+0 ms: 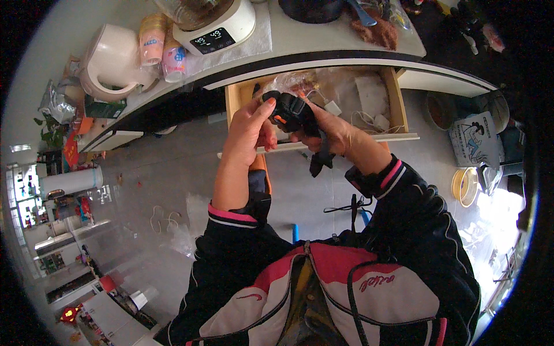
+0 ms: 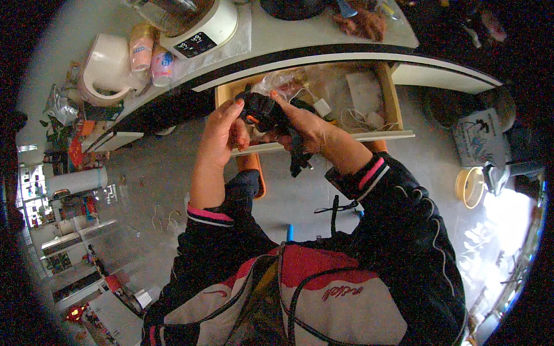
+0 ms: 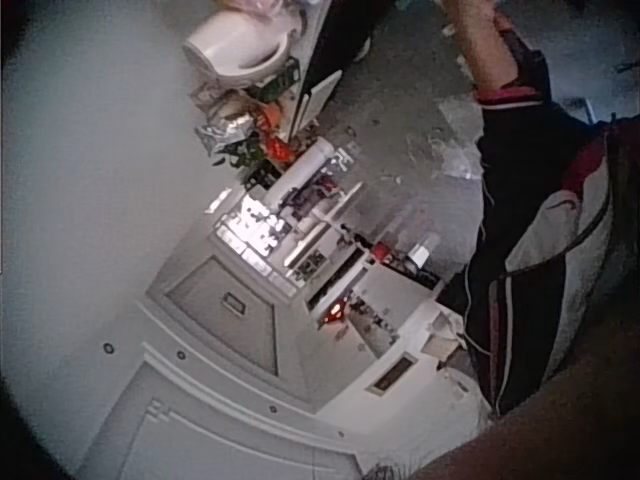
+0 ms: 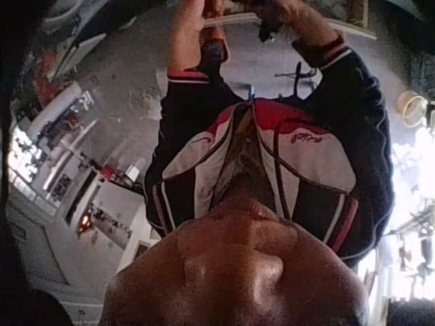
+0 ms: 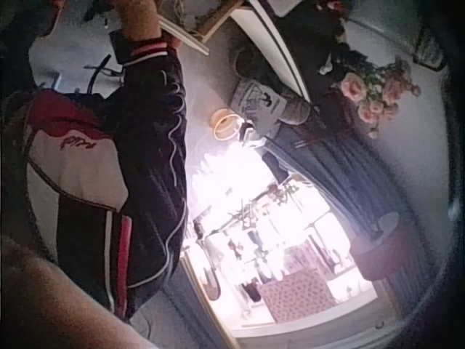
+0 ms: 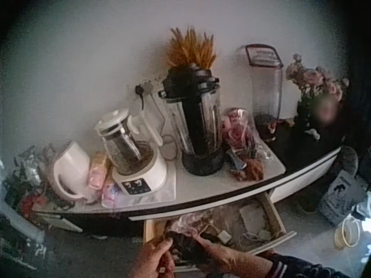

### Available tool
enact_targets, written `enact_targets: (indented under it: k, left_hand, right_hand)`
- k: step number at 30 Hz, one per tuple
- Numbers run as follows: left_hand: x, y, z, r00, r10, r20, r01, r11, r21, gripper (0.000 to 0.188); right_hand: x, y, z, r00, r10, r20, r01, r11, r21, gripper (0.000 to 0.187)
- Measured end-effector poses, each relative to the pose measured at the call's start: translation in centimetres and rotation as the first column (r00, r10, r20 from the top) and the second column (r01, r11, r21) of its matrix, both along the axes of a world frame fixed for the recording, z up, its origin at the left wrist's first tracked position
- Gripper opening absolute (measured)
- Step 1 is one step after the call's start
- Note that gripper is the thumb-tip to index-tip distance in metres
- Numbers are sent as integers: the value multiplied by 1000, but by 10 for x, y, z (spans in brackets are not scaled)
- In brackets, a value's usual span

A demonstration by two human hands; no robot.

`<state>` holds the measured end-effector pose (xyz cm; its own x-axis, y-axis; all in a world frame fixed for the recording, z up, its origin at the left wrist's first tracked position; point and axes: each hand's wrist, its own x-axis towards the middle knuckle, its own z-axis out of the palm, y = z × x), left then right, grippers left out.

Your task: The person assembles a small electronic device by hand, inserting cylindrical components into a black housing and connecting wires. They retrieve additional parts from a drawer, manipulate the device, and move to another room to plug in a power cable.

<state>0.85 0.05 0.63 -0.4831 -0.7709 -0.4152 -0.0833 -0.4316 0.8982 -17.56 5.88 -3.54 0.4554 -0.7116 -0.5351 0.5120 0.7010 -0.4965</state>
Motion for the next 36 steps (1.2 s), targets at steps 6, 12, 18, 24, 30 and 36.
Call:
enact_targets:
  k: [6, 12, 18, 24, 30, 36]
  left_hand:
    - [3, -5, 7, 973, 170, 154, -174, 985, 17, 44]
    - [5, -7, 2, 974, 195, 117, -197, 980, 6, 45]
    - [-3, -2, -6, 970, 226, 88, -224, 974, -33, 49]
    - [-10, 3, -11, 985, 172, 11, -172, 985, 13, 48]
    - [-12, 6, -9, 984, 179, -4, -178, 983, 34, 43]
    - [-20, 11, -5, 983, 180, 44, -182, 983, 23, 40]
  right_hand:
    - [7, 0, 4, 952, -240, -190, 211, 964, -165, 66]
    - [-2, 0, -1, 708, -411, -574, -71, 767, -637, 39]
    - [22, 9, 13, 745, -421, -517, -37, 748, -662, 43]
    - [22, 7, 27, 710, -391, -586, -71, 788, -612, 41]
    - [21, 8, 25, 646, -401, -649, -91, 804, -587, 39]
    - [21, 10, 21, 611, -496, -617, -53, 752, -657, 38]
